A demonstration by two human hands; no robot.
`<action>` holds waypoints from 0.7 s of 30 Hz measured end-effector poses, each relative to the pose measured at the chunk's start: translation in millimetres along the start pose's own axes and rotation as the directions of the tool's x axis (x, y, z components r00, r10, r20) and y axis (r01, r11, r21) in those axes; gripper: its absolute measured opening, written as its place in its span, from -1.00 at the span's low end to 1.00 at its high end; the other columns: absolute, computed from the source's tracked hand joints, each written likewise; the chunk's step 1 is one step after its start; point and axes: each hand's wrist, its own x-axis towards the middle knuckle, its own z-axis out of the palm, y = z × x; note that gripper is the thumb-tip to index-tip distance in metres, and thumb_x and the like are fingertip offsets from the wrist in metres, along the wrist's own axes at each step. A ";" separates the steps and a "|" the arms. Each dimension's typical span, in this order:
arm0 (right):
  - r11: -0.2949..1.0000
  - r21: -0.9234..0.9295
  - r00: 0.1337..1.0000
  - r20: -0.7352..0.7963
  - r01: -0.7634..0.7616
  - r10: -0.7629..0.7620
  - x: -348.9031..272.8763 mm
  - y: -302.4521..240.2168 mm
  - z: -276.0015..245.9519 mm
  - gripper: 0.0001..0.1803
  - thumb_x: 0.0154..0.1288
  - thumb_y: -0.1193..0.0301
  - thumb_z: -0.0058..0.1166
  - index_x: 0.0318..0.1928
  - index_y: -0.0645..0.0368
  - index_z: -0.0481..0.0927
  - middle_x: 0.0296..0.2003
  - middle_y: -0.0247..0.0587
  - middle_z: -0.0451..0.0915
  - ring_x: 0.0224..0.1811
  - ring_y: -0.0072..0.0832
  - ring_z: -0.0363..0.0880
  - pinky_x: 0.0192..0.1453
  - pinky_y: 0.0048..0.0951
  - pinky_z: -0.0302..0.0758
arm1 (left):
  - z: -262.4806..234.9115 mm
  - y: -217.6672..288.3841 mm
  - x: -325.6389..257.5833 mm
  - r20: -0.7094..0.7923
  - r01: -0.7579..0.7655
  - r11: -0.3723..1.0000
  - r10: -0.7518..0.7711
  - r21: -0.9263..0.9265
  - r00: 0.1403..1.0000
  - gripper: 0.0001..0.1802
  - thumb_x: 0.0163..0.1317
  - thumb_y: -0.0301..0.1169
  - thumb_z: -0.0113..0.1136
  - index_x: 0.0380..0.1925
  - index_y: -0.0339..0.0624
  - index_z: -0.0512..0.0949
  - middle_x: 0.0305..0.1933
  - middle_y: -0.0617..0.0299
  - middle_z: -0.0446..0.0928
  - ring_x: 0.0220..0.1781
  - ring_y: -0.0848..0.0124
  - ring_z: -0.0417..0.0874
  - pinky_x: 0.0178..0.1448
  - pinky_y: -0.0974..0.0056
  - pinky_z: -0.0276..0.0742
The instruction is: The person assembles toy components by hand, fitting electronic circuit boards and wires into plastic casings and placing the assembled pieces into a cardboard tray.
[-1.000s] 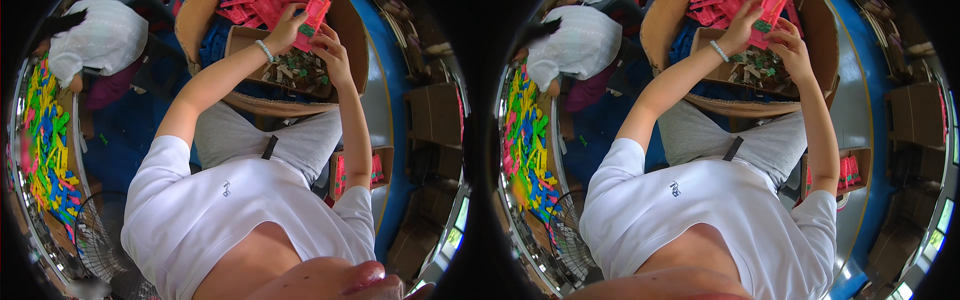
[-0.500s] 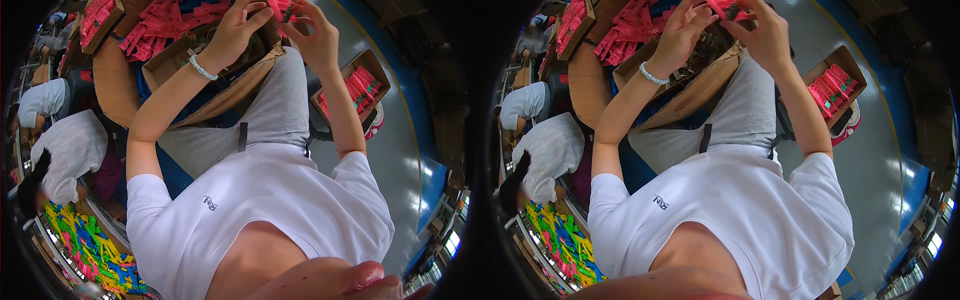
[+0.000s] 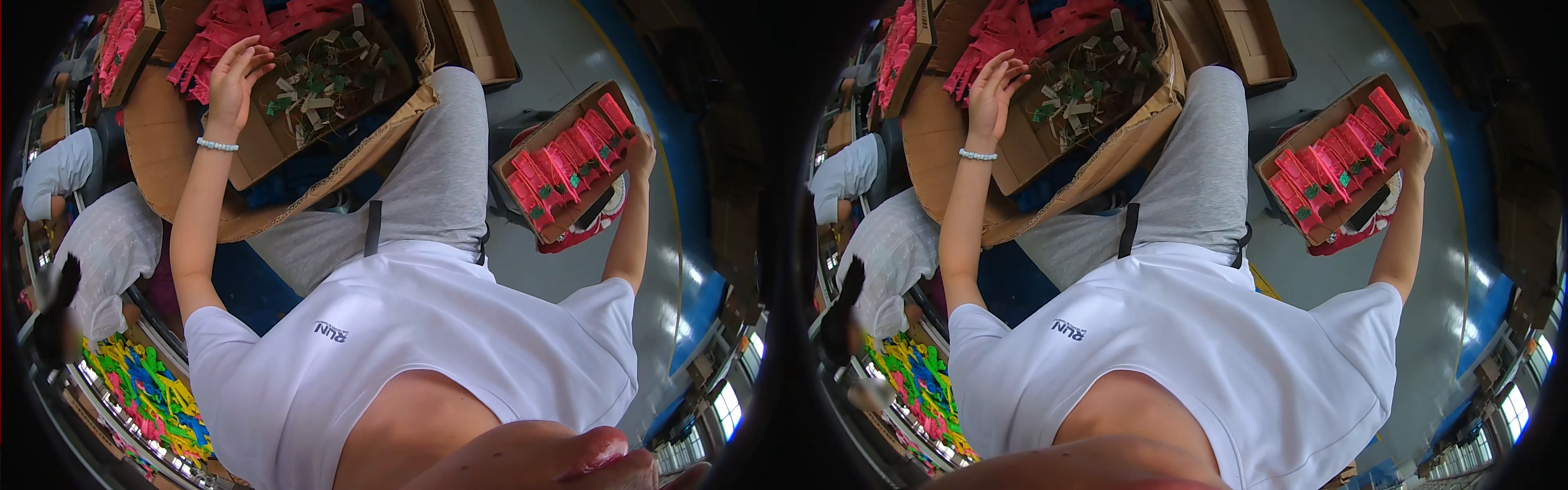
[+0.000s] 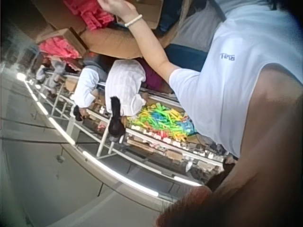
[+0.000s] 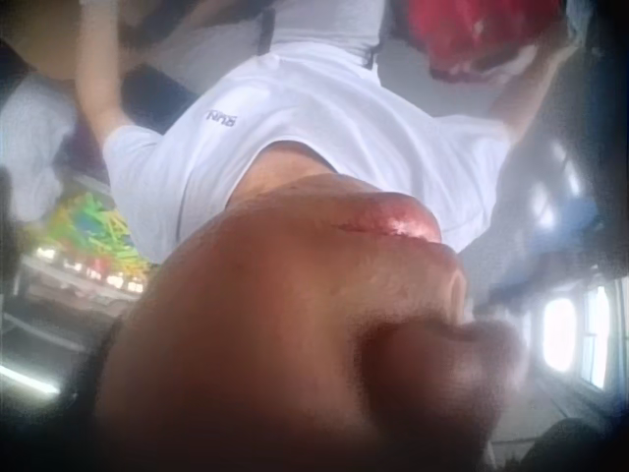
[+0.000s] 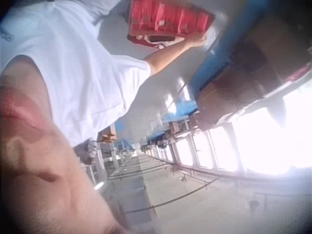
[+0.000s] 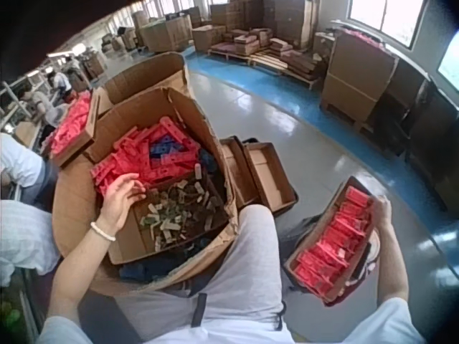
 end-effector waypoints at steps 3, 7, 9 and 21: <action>0.968 0.102 0.973 -0.035 0.231 -0.228 29.0 8.6 24.8 -0.75 0.08 0.43 0.18 -0.16 0.02 0.60 -0.20 -0.10 0.63 -0.11 -0.08 0.58 -0.06 -0.12 0.50 | -28.7 -19.4 5.7 -0.096 0.009 0.998 -0.003 0.056 0.995 -0.73 0.41 -0.42 0.03 0.04 -0.30 0.50 -0.09 0.12 0.60 -0.03 0.35 0.63 0.08 0.24 0.59; 0.979 0.134 0.984 0.079 0.151 -0.162 2.8 22.7 40.2 -0.75 -0.03 0.47 0.22 -0.24 0.06 0.59 -0.27 -0.14 0.64 -0.14 -0.07 0.59 -0.08 -0.10 0.49 | -32.6 -39.2 30.6 -0.115 0.038 0.973 -0.012 0.228 0.993 -0.74 0.41 -0.42 0.03 0.02 -0.26 0.52 -0.15 0.18 0.61 -0.09 0.44 0.64 0.02 0.34 0.58; 0.973 0.141 0.983 -0.007 0.183 -0.184 -8.0 9.4 38.0 -0.75 -0.01 0.50 0.22 -0.24 0.13 0.58 -0.21 -0.18 0.64 -0.01 -0.14 0.56 -0.04 -0.09 0.49 | -46.0 -41.7 43.4 -0.132 -0.008 0.945 0.054 0.328 0.990 -0.73 0.39 -0.42 0.03 0.02 -0.29 0.52 -0.10 0.14 0.62 -0.08 0.38 0.65 0.00 0.32 0.59; 0.974 -0.050 0.968 0.131 0.223 -0.215 -10.0 12.6 -3.7 -0.77 0.15 0.44 0.11 -0.18 0.26 0.66 -0.02 -0.10 0.62 0.15 -0.11 0.44 0.17 -0.15 0.45 | -41.8 -104.7 203.0 0.284 -0.330 0.086 0.341 0.940 0.896 -0.60 0.21 -0.35 0.19 0.06 -0.17 0.53 0.07 0.12 0.60 0.00 0.12 0.65 0.11 0.19 0.55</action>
